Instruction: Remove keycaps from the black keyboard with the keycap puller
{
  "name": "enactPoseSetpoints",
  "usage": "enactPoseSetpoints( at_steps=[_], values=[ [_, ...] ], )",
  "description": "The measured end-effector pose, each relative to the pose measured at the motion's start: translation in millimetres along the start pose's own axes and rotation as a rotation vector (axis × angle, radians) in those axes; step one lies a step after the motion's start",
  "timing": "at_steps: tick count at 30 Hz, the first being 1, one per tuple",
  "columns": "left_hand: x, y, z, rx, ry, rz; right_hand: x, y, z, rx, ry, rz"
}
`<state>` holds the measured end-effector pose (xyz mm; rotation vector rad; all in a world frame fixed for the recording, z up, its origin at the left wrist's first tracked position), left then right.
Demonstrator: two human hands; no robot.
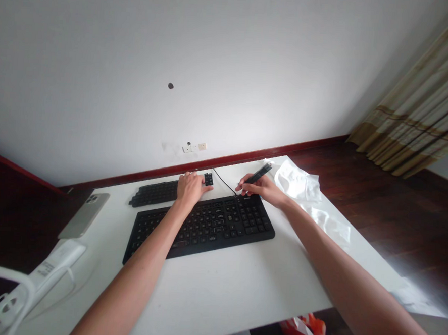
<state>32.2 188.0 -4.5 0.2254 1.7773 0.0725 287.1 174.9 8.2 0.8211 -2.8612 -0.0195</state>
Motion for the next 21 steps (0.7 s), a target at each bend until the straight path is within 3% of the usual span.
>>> enactPoseSetpoints(
  at_steps=[21],
  values=[
    [3.7,2.7,3.2,-0.038,-0.005,0.034,-0.1,0.5,1.8,-0.007,-0.007,-0.007]
  ],
)
Point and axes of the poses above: each hand's wrist, its own y-axis towards the middle knuckle, its own x-axis out of the palm, z = x × y, the point moved 6 cm from there along y, towards the middle knuckle, and after that the axes turned 11 degrees about y, right-handed, at the moved point
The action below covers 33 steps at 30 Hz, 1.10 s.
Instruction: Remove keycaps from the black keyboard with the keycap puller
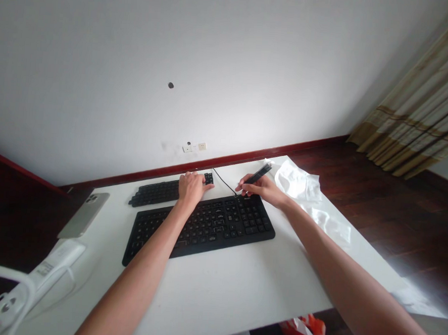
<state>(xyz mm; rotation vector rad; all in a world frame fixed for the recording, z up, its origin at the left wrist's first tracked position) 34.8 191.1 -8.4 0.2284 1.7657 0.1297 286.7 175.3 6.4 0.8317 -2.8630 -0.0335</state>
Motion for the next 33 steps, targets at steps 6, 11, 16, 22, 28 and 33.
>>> enactPoseSetpoints(
  at_steps=[6,11,16,22,28,33],
  values=[
    [-2.5,2.7,2.2,-0.024,-0.007,-0.013,-0.2,0.0,0.2,-0.004,-0.004,-0.006],
    [1.9,7.3,1.3,-0.040,-0.008,-0.027,0.6,-0.5,-0.7,0.000,-0.008,-0.009],
    [5.3,9.4,0.5,-0.056,-0.010,-0.026,0.4,-0.3,0.6,-0.001,0.000,-0.014],
    [-3.8,4.9,0.5,-0.039,-0.004,-0.042,-0.6,0.4,2.5,-0.002,0.014,-0.018],
    [-34.3,2.5,-39.8,0.036,-0.073,0.069,-0.7,0.0,-0.7,-0.008,0.003,-0.015],
    [-27.7,2.6,-69.6,0.097,-0.142,0.018,1.0,0.0,-0.4,-0.001,0.003,-0.017]
  ],
)
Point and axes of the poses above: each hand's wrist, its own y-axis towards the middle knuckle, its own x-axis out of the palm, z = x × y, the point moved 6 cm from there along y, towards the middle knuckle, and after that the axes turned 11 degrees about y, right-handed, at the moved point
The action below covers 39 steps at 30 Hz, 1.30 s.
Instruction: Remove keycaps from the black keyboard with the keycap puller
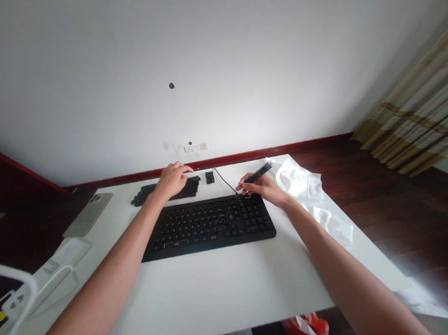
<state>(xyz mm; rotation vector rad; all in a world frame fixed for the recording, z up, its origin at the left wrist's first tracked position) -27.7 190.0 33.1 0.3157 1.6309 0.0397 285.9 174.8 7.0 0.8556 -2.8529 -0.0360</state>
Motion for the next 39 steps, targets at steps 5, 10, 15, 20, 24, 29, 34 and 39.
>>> enactPoseSetpoints(
  at_steps=[5,10,15,20,24,29,34,39],
  values=[
    [12.9,-6.2,15.5,0.048,-0.015,-0.023,0.7,-1.0,0.4,0.004,-0.001,0.009],
    [13.6,-10.7,22.2,0.014,0.008,0.046,0.6,-1.2,-1.7,-0.005,-0.009,0.010],
    [10.5,-14.7,17.1,-0.021,-0.008,0.086,-0.4,0.3,1.2,-0.009,-0.002,0.001],
    [-12.3,-35.9,49.7,0.044,-0.172,0.152,-0.5,0.2,1.3,-0.001,0.013,0.001],
    [-30.2,-77.6,99.7,0.145,-0.291,0.140,2.6,-1.2,0.4,0.031,0.056,-0.005],
    [-28.0,-127.6,143.9,0.195,-0.374,0.101,7.6,-2.3,0.3,0.039,0.040,-0.020],
    [-14.6,-139.7,154.8,0.212,-0.331,0.096,9.2,-2.2,1.7,0.045,0.026,-0.010],
    [-10.8,-137.7,155.2,0.190,-0.355,0.124,6.2,-1.2,4.2,0.046,0.034,0.020]
  ],
)
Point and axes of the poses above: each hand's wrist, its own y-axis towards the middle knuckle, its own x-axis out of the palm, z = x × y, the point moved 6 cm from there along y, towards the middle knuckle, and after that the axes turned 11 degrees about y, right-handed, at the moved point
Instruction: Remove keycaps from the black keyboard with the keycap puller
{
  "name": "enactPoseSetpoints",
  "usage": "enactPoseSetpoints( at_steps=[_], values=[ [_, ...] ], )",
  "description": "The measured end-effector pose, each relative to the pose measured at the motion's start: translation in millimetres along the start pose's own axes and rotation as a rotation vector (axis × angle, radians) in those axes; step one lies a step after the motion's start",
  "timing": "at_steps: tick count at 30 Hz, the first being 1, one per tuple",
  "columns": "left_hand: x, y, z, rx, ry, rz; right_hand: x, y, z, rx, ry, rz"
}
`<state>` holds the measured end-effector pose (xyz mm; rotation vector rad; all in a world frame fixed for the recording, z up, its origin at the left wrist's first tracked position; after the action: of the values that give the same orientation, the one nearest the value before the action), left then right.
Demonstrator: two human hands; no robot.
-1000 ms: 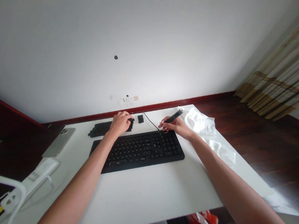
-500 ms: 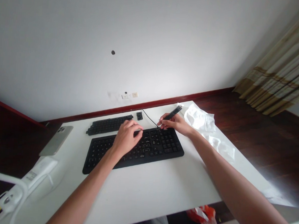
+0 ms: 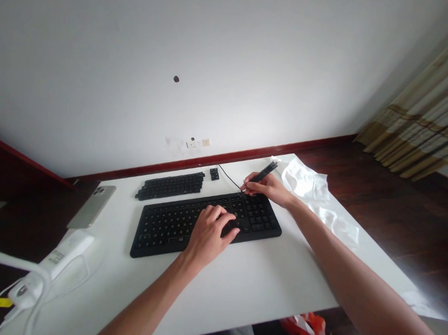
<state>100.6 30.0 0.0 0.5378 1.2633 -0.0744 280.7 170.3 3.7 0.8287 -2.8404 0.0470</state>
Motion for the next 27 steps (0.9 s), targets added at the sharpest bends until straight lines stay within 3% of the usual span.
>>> enactPoseSetpoints(
  at_steps=[5,12,18,27],
  values=[
    [1.4,-1.3,8.7,0.013,-0.047,-0.016,-1.3,1.3,2.9,-0.002,0.004,0.010],
    [3.7,-2.0,-1.4,-0.024,-0.050,-0.027,0.9,0.3,2.5,0.019,-0.020,0.009],
    [8.6,-2.8,5.1,0.016,-0.015,-0.062,1.4,-1.1,-5.0,0.017,-0.038,0.054],
    [11.9,-0.7,10.9,0.042,0.023,-0.063,25.6,-28.3,-14.9,0.034,-0.097,0.098]
  ],
)
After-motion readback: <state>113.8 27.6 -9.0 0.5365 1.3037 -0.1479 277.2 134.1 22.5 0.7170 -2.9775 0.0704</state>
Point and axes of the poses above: each hand's wrist, its own y-axis towards the middle knuckle, its own x-axis out of the palm, z = x × y, the point moved 6 cm from there along y, towards the middle knuckle, and after that the axes turned 11 degrees about y, right-handed, at the moved point
